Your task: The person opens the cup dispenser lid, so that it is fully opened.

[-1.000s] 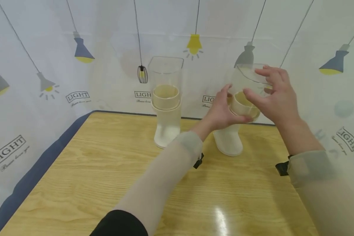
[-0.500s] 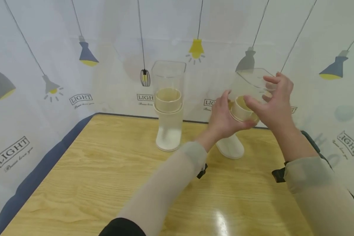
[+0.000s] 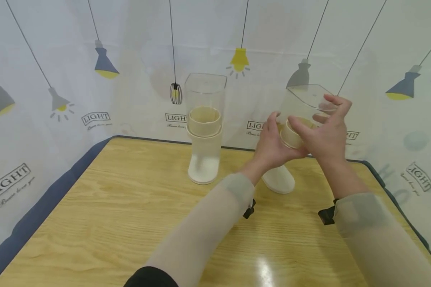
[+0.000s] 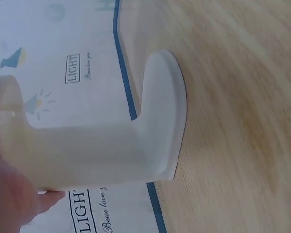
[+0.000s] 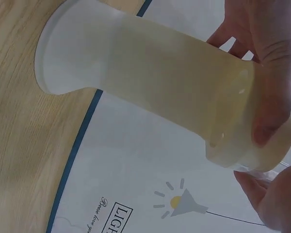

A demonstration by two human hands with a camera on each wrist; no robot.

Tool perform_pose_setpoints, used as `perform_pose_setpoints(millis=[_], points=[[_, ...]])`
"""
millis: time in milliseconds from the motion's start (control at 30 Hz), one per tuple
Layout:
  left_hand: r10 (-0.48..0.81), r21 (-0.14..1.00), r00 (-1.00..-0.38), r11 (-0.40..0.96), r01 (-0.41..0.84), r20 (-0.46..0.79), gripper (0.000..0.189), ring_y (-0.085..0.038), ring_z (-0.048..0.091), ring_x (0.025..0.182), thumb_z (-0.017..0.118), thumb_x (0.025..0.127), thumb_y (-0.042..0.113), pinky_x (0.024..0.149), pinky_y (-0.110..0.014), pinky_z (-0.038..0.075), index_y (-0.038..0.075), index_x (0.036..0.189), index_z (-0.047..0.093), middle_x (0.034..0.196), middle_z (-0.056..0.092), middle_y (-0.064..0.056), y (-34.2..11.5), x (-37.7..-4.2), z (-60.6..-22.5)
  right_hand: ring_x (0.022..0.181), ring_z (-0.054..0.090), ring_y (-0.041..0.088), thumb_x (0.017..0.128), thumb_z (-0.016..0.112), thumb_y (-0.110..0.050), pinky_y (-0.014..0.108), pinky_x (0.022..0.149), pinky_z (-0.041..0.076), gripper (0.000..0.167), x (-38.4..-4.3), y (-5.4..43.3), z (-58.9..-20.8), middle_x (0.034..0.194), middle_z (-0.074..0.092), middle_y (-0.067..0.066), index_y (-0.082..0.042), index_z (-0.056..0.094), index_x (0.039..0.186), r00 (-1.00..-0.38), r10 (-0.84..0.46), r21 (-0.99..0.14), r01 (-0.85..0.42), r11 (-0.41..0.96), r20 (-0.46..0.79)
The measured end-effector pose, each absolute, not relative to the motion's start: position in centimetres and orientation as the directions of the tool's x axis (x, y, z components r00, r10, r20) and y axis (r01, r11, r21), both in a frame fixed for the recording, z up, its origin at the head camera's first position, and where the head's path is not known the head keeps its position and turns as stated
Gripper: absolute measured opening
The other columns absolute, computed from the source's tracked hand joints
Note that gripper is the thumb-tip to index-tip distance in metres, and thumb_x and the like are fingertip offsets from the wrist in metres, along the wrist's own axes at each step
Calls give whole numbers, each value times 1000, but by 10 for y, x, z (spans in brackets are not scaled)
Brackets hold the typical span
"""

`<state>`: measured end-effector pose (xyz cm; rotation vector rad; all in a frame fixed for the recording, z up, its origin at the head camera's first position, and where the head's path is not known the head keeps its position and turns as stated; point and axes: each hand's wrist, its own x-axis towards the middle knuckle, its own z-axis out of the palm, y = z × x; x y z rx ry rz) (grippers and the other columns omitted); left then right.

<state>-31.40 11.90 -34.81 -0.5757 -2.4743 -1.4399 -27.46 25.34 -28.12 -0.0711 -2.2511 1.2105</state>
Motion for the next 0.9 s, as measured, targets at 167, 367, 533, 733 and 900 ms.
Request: perform_pose_setpoints(millis=[167,367,533,733,900], points=[[240,776,-899,454,438,366,135,-18,57,125,102,70,53,103,-28,55,20,169,17,154,48,-9,122,-318,-349,131,70,28,82,91,-51,42,103,57,91,-276,252,-282,150,58,1,-45,33,152,-813,372,-800,-180,572,448],[234,750,-902,502,431,363,135,-16,56,125,100,70,59,101,-28,55,23,169,15,155,47,-6,124,-319,-349,128,71,28,82,89,-57,43,104,58,88,-279,253,-278,149,62,1,-45,35,150,-804,398,-805,-158,572,441],[218,754,-912,512,411,348,133,-15,55,122,98,72,61,96,-28,56,26,170,15,156,46,-4,120,-318,-346,133,69,29,84,86,-61,43,103,56,85,-281,252,-272,151,60,-1,-46,34,150,-829,381,-822,-153,548,408],[232,769,-923,511,385,308,135,-16,54,129,99,72,60,103,-31,56,26,171,14,159,46,-3,117,-318,-343,135,68,30,85,86,-59,43,100,55,88,-279,246,-268,158,54,0,-41,33,153,-836,367,-801,-134,583,407],[237,778,-922,496,385,306,136,-16,54,128,101,70,58,103,-31,56,26,171,15,158,47,-4,115,-317,-345,133,70,32,84,85,-62,43,100,56,89,-279,245,-268,159,56,5,-37,35,153,-824,359,-766,-133,629,438]])
